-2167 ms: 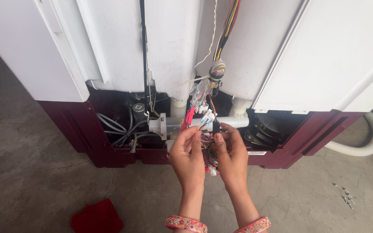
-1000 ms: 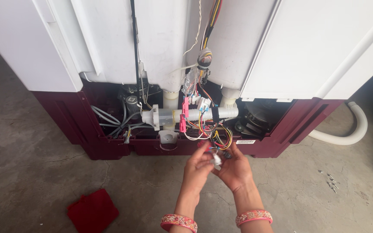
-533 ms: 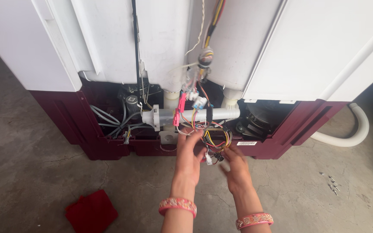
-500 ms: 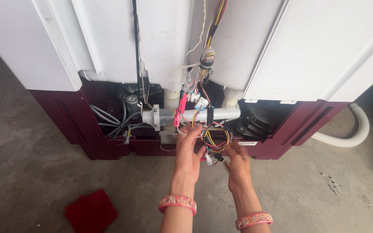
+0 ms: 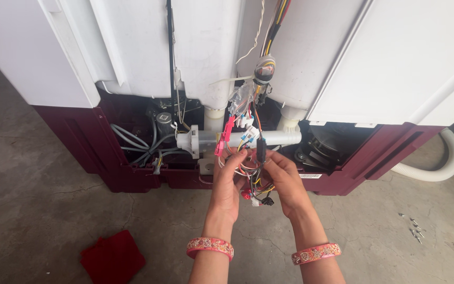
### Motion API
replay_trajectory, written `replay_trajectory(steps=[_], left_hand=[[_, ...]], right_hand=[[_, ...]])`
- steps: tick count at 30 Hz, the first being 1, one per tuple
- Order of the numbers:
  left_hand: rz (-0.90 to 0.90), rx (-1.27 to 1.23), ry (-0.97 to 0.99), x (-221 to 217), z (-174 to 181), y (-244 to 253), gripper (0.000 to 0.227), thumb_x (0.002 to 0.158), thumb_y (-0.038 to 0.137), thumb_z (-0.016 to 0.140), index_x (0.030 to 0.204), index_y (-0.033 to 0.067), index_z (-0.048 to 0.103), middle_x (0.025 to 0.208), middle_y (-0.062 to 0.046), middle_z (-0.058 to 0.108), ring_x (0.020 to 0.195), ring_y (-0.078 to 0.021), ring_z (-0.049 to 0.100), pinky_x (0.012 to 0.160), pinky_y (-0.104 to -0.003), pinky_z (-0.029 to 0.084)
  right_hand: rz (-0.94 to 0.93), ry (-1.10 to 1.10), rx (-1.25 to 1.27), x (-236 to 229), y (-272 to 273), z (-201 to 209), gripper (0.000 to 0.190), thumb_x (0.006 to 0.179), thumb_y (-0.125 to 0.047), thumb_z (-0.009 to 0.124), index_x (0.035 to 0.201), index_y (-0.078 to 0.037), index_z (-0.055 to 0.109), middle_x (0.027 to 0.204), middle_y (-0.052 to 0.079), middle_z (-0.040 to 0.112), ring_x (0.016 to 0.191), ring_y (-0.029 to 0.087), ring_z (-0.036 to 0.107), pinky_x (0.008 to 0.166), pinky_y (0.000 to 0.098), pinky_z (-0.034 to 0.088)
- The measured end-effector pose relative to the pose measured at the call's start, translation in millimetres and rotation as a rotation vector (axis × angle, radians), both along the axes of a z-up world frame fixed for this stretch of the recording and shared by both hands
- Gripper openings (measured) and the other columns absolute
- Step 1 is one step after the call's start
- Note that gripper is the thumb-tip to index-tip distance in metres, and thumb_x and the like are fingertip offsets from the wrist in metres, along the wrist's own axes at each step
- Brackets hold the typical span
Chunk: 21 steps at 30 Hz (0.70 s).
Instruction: The person manipulates a bundle of wires and plastic connectors at the back of a washing machine. They repeatedly disconnect and reconnect pink and white connectors, organizing the wires by hand.
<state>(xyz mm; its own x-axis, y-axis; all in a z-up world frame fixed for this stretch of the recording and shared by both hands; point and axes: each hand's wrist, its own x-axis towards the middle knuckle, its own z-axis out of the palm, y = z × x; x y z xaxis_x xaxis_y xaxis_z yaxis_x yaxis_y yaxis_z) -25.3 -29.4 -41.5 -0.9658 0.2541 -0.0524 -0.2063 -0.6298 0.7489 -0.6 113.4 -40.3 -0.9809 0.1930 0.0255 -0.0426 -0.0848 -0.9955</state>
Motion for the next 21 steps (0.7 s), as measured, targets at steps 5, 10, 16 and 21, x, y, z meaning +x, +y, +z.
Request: replay_trajectory(steps=[5,10,16,21], left_hand=[[0.158,-0.065,-0.076,0.5,2.3,-2.1,0.063,0.077,0.040,0.071,0.131,0.0181,0.046,0.133,-0.003,0.060,0.130,-0.0167,0.049,0.108,-0.046,0.031],[0.319,-0.085,-0.037,-4.7,-6.5,-3.5,0.057,0.082,0.036,0.071,0.130,0.0121,0.050,0.129,-0.007,0.061,0.125,-0.0178,0.054,0.108,-0.039,0.037],[0.592,-0.383,0.252,0.2,-3.1,10.1,0.024,0.086,0.016,0.077,0.103,0.0067,0.064,0.093,-0.004,0.065,0.086,-0.0134,0.062,0.076,-0.030,0.050],[0.692,-0.485,0.635,17.6,24.2,25.0,0.012,0.087,0.006,0.075,0.088,0.0054,0.063,0.070,-0.001,0.061,0.060,-0.0101,0.058,0.056,-0.026,0.046]], right_hand=[[-0.134,0.106,-0.364,-2.3,-14.5,-3.6,0.040,0.096,-0.018,0.060,0.136,-0.013,0.061,0.101,-0.006,0.070,0.076,0.004,0.055,0.070,0.0249,0.048],[-0.202,0.074,-0.517,-7.0,-7.6,-13.3,0.039,0.095,-0.022,0.067,0.133,-0.015,0.062,0.105,-0.004,0.068,0.083,0.006,0.061,0.077,0.0268,0.052],[-0.168,0.053,-0.555,-3.9,15.1,-20.5,0.034,0.102,-0.029,0.063,0.128,-0.006,0.065,0.106,0.000,0.066,0.087,0.010,0.064,0.081,0.0296,0.056],[-0.026,0.080,-0.647,-2.8,25.1,-16.4,0.036,0.099,-0.021,0.058,0.131,-0.004,0.063,0.109,0.006,0.070,0.089,0.017,0.067,0.086,0.0336,0.058]])
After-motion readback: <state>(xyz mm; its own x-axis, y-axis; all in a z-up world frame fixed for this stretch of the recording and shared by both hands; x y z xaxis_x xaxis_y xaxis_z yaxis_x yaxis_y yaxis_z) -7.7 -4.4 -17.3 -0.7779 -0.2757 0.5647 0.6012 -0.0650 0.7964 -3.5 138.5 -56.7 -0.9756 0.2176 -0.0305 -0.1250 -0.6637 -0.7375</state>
